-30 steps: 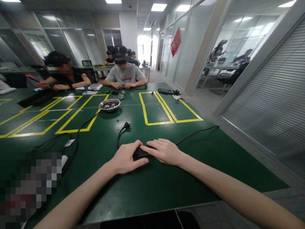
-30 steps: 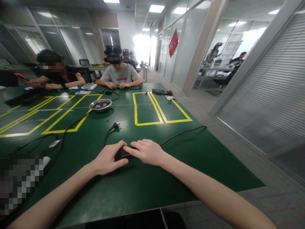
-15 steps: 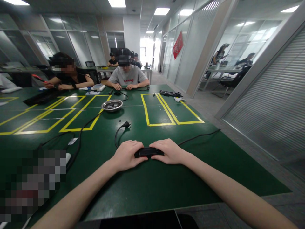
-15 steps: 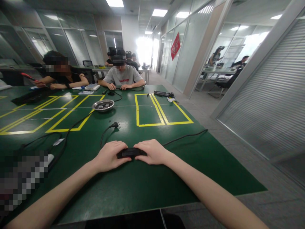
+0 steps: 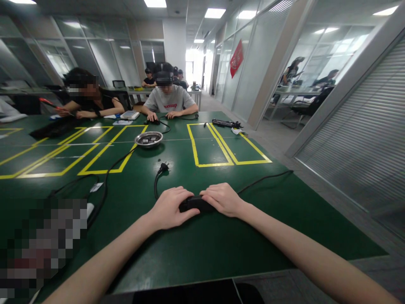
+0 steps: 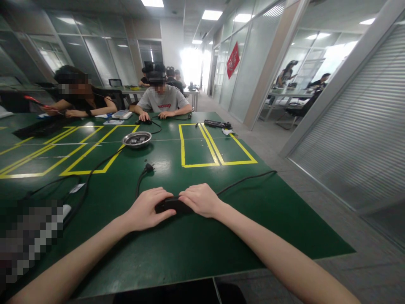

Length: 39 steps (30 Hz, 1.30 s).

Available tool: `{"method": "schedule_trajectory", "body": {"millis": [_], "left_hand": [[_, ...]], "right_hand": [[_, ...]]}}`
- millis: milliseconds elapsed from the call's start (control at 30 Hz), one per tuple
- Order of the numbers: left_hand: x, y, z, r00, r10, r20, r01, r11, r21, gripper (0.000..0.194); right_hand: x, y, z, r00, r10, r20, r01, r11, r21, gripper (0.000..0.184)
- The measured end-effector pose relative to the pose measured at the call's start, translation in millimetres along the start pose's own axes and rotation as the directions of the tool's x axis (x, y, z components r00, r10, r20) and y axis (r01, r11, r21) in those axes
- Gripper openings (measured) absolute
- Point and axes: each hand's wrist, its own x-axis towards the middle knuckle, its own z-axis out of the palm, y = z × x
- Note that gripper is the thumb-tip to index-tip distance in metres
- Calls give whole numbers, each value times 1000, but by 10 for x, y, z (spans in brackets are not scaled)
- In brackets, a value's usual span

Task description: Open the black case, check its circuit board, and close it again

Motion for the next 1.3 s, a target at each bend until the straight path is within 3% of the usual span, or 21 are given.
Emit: {"method": "schedule_trajectory", "body": {"millis": [133, 200, 333, 433, 533, 633, 733, 800, 900, 1000, 1067, 1200, 1300], "left_hand": [[-2, -4, 26, 997, -70, 34, 73, 993, -87, 30], [2, -15, 42, 993, -102, 60, 108, 988, -114, 29], [9, -57, 60, 992, -118, 47, 122, 989, -84, 27], [5, -106, 36, 993, -58, -100, 55, 998, -28, 31], [-8, -144, -3, 975, -7, -220, 7, 1000, -1, 42], [-19, -134, -5, 988, 23, -152, -27, 999, -24, 33], [-19, -82, 43, 998, 69, 14, -68, 996, -57, 23], [-15, -46, 79, 994, 86, 63, -82, 995, -58, 20], [-10, -19, 102, 993, 89, 83, -85, 995, -58, 19], [-13, -22, 95, 992, 80, 95, -74, 995, -60, 20], [-17, -28, 87, 992, 76, 98, -70, 996, -60, 21], [-23, -30, 82, 992, 87, 95, -82, 995, -52, 21], [-22, -26, 86, 991, 89, 96, -86, 995, -42, 21]], "right_hand": [[2, -29, -44, 999, -38, 37, 34, 994, 105, 43], [7, -61, -57, 992, -102, 71, 96, 992, 79, 56], [17, -48, -30, 981, -121, 151, 128, 991, -34, 50], [-4, 111, -3, 988, -11, 155, 22, 997, -69, 56], [-63, 405, -21, 975, 220, 24, -218, 973, -69, 56], [-145, 748, -123, 873, 431, -231, -440, 898, 12, 51], [-253, 1024, -300, 646, 602, -468, -635, 765, 107, 52], [-348, 1150, -427, 485, 664, -569, -744, 655, 131, 57], [-507, 1276, -557, 342, 710, -616, -871, 486, 77, 62], [-628, 1356, -571, 277, 791, -546, -943, 333, 5, 64], [-662, 1382, -538, 251, 841, -480, -961, 276, -19, 65], [-619, 1344, -517, 210, 882, -422, -975, 222, -21, 63], [-563, 1267, -587, 193, 842, -505, -975, 220, -6, 63]]}}
